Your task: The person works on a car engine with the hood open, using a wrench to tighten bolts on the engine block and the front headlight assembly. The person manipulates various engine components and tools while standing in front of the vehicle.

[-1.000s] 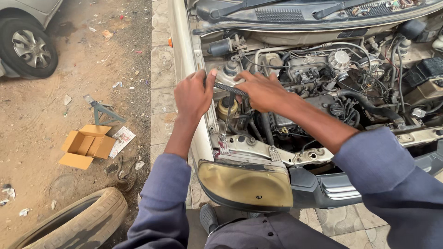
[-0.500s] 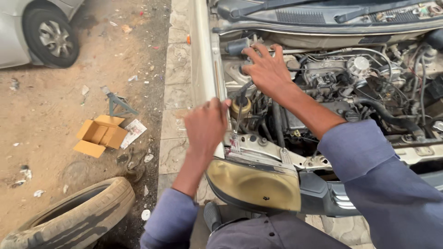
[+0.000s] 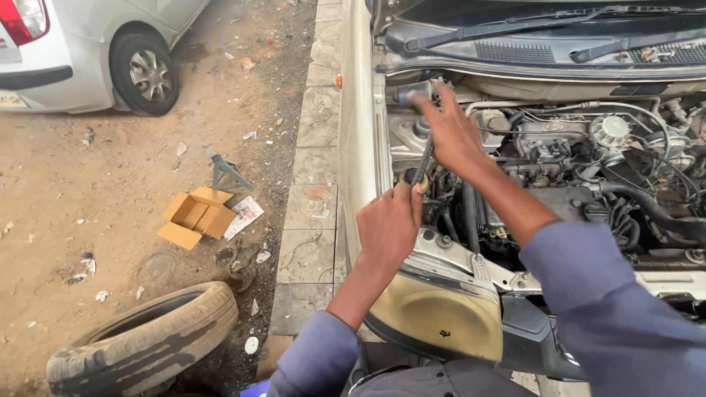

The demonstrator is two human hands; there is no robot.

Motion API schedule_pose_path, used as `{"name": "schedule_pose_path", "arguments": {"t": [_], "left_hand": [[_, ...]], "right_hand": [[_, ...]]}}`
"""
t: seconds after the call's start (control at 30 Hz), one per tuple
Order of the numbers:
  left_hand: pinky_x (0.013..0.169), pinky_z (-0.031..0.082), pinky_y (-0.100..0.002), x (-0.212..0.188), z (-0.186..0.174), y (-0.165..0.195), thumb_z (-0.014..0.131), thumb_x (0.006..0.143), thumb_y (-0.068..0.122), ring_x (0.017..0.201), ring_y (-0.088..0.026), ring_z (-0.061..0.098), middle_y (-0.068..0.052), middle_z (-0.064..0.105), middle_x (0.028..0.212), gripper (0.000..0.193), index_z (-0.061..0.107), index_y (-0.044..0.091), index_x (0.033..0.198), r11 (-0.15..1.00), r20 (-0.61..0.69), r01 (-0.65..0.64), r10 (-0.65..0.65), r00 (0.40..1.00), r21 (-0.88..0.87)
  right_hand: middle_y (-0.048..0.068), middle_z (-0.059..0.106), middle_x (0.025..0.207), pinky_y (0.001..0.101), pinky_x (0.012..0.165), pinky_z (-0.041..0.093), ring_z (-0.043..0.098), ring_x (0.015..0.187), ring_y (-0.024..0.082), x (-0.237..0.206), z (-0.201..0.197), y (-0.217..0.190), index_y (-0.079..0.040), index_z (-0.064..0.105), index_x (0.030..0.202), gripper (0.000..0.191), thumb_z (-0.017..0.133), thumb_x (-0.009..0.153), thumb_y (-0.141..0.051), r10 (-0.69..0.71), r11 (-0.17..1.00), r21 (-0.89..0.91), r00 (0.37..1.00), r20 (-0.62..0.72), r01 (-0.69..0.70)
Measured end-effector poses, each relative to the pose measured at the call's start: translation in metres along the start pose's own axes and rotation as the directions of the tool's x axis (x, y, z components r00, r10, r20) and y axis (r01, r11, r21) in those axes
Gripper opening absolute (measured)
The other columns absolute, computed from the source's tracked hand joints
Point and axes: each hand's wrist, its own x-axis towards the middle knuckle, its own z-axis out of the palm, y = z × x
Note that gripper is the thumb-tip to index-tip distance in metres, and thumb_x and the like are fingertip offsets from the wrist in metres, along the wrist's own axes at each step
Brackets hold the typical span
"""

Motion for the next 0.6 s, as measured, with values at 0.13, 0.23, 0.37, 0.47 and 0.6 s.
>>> {"name": "schedule_pose_path", "arguments": {"t": [0.13,0.23,0.37,0.47,0.6], "left_hand": [[0.053,0.050,-0.049,-0.009,0.003,-0.004,0.052,0.107,0.030,0.059,-0.039,0.066,-0.016,0.066,0.066,0.041,0.055,0.007,0.074,0.999,0.044,0.046,-0.046,0.998,0.003],[0.053,0.048,-0.053,-0.018,0.005,-0.006,0.050,0.107,0.029,0.060,-0.042,0.065,-0.018,0.066,0.068,0.038,0.055,0.006,0.077,0.997,0.077,0.078,-0.078,0.994,-0.003],[0.061,0.050,-0.055,-0.013,0.000,-0.008,0.049,0.106,0.029,0.068,-0.043,0.066,-0.020,0.068,0.075,0.031,0.057,0.003,0.089,0.993,0.166,0.060,-0.042,0.985,-0.105],[0.070,0.051,-0.054,0.007,-0.021,-0.019,0.058,0.101,0.034,0.079,-0.041,0.068,-0.019,0.069,0.083,0.031,0.060,0.004,0.098,0.988,0.362,0.006,0.052,0.931,-0.157],[0.085,0.052,-0.048,0.032,-0.058,-0.034,0.085,0.074,0.035,0.104,-0.035,0.066,-0.014,0.066,0.110,0.054,0.059,0.010,0.114,0.994,0.492,-0.017,0.067,0.868,-0.106]], "right_hand": [[0.014,0.039,0.154,0.0383,0.090,0.055,0.052,0.136,0.026,-0.027,0.004,0.014,-0.012,0.027,0.156,0.085,0.044,0.077,0.015,0.436,0.436,0.773,0.860,0.266,-0.460],[0.016,0.069,0.124,0.0284,0.077,0.052,0.062,0.100,0.020,-0.067,0.013,-0.012,0.008,0.055,0.151,0.057,0.064,0.101,-0.019,0.504,0.175,0.844,0.782,0.366,-0.507],[0.009,0.066,0.121,0.0276,0.071,0.051,0.062,0.099,0.014,-0.076,0.025,-0.063,-0.004,0.033,0.150,0.074,0.073,0.090,-0.019,0.502,0.260,0.836,0.808,0.309,-0.482],[0.010,0.065,0.126,0.0324,0.069,0.051,0.063,0.097,0.019,-0.069,0.017,-0.074,-0.005,0.033,0.152,0.076,0.070,0.086,-0.012,0.467,0.291,0.787,0.799,0.379,-0.544],[0.013,0.060,0.133,0.0407,0.069,0.062,0.067,0.102,0.022,-0.064,0.010,-0.074,-0.005,0.029,0.150,0.076,0.061,0.082,-0.003,0.456,0.275,0.764,0.779,0.431,-0.584]]}}
